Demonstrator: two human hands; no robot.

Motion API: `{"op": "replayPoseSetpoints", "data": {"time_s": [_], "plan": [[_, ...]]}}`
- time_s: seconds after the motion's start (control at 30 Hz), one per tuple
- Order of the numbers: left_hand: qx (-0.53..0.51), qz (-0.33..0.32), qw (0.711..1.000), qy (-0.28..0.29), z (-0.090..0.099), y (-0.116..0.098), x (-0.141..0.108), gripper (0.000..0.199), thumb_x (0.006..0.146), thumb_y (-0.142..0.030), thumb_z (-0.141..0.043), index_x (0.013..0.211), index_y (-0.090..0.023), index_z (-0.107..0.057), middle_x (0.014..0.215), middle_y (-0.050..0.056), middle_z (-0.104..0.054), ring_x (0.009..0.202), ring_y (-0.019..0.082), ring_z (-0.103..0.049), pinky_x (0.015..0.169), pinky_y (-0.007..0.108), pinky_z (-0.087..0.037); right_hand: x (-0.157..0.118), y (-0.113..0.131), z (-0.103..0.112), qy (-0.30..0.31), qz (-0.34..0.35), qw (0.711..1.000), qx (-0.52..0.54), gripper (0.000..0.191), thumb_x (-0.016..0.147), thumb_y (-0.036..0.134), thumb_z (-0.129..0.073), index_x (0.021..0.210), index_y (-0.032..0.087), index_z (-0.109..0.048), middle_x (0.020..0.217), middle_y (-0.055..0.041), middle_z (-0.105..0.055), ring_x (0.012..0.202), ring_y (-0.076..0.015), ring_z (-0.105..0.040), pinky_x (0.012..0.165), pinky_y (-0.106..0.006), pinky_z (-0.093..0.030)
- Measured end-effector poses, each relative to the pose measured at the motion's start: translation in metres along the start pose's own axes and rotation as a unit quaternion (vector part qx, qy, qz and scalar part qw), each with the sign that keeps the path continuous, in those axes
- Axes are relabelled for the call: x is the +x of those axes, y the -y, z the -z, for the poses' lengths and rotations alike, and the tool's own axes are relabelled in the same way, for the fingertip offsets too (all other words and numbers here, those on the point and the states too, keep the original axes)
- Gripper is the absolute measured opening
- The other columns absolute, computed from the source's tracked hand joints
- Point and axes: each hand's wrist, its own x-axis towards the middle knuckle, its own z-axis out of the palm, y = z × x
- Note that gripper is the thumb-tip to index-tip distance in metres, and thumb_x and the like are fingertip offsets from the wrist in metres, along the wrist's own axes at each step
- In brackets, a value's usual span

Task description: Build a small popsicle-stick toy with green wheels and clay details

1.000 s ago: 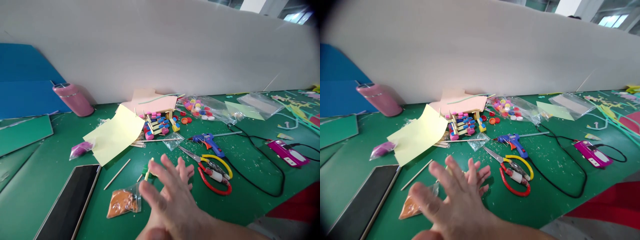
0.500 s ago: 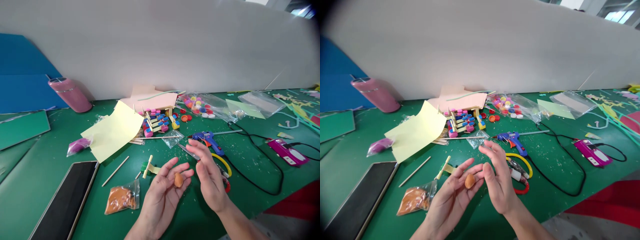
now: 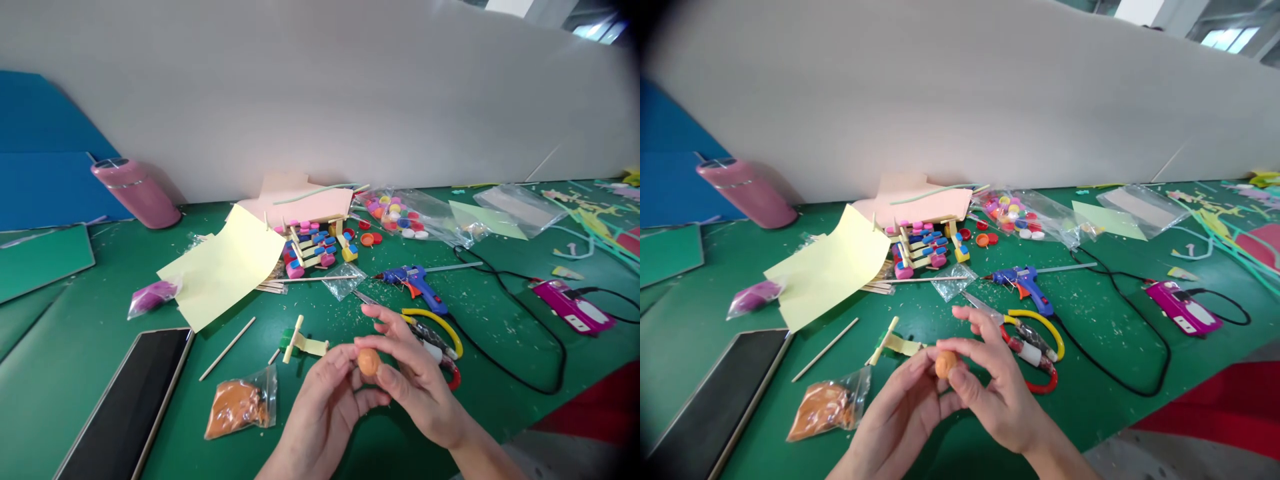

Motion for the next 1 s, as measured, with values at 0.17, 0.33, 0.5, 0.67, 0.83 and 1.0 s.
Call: {"op": "replayPoseSetpoints", "data": {"time_s": [0.17, 0.33, 0.5, 0.67, 0.83, 1.0], "plan": [[0.055, -0.011, 0.998, -0.005, 0.0003, 0.0015, -0.0001, 0.011, 0.079, -0.022, -0.06, 0.079, -0.013, -0.066, 0.071, 0.003, -0.061, 0.067, 0.013, -0.055, 0.069, 0.026, -0.043, -0.0034, -0.0019, -0.0001, 0.027, -0.016, 1.0, 0.002, 0.038, 0.092, 0.041, -0.032, 0.126, 0.029, -0.047, 0.142, -0.0035, -0.029, 0.131, -0.0276, -0.024, 0.104, -0.048, -0.027], [0.065, -0.028, 0.996, -0.047, -0.0014, 0.0019, 0.001, 0.007, 0.075, -0.02, -0.065, 0.075, -0.013, -0.063, 0.067, 0.001, -0.058, 0.061, 0.009, -0.051, 0.063, 0.022, -0.041, -0.0025, -0.003, 0.0003, -0.026, 0.022, 0.999, 0.008, 0.046, 0.084, 0.036, -0.053, 0.128, 0.029, -0.042, 0.126, -0.0077, -0.043, 0.106, -0.023, -0.051, 0.089, -0.037, -0.045], [0.059, -0.044, 0.997, -0.037, -0.0038, 0.0021, -0.0005, 0.012, 0.073, -0.024, -0.067, 0.078, -0.014, -0.063, 0.068, 0.001, -0.06, 0.061, 0.01, -0.052, 0.061, 0.023, -0.042, 0.0016, -0.0016, 0.0019, -0.016, 0.079, 0.996, -0.027, 0.033, 0.081, 0.021, -0.059, 0.113, 0.028, -0.055, 0.098, -0.005, -0.059, 0.091, -0.0204, -0.058, 0.076, -0.033, -0.05], [0.069, -0.056, 0.995, -0.05, -0.0043, 0.0006, -0.0013, 0.014, 0.076, -0.027, -0.063, 0.083, -0.015, -0.063, 0.073, 0.003, -0.061, 0.066, 0.013, -0.055, 0.066, 0.026, -0.044, 0.003, -0.0011, 0.0025, -0.018, 0.08, 0.996, -0.018, 0.033, 0.081, 0.019, -0.058, 0.112, 0.028, -0.055, 0.098, -0.0049, -0.06, 0.09, -0.0208, -0.058, 0.076, -0.034, -0.05], [0.112, -0.074, 0.988, -0.079, -0.0026, 0.0016, 0.0019, 0.013, 0.069, -0.021, -0.071, 0.078, -0.014, -0.065, 0.071, 0.001, -0.061, 0.067, 0.011, -0.053, 0.063, 0.021, -0.042, 0.0024, 0.002, 0.001, 0.007, 0.068, 0.996, -0.054, 0.036, 0.081, 0.021, -0.058, 0.116, 0.031, -0.055, 0.096, -0.0041, -0.054, 0.089, -0.0183, -0.057, 0.075, -0.03, -0.05], [0.154, -0.086, 0.981, -0.084, -0.0037, 0.0033, 0.0017, 0.015, 0.066, -0.021, -0.073, 0.076, -0.015, -0.065, 0.067, 0.0, -0.062, 0.062, 0.011, -0.055, 0.059, 0.021, -0.043, -0.0007, -0.0016, 0.001, -0.006, 0.078, 0.994, -0.07, 0.045, 0.077, 0.028, -0.064, 0.12, 0.028, -0.051, 0.099, -0.0061, -0.055, 0.089, -0.0207, -0.058, 0.075, -0.032, -0.051]]}}
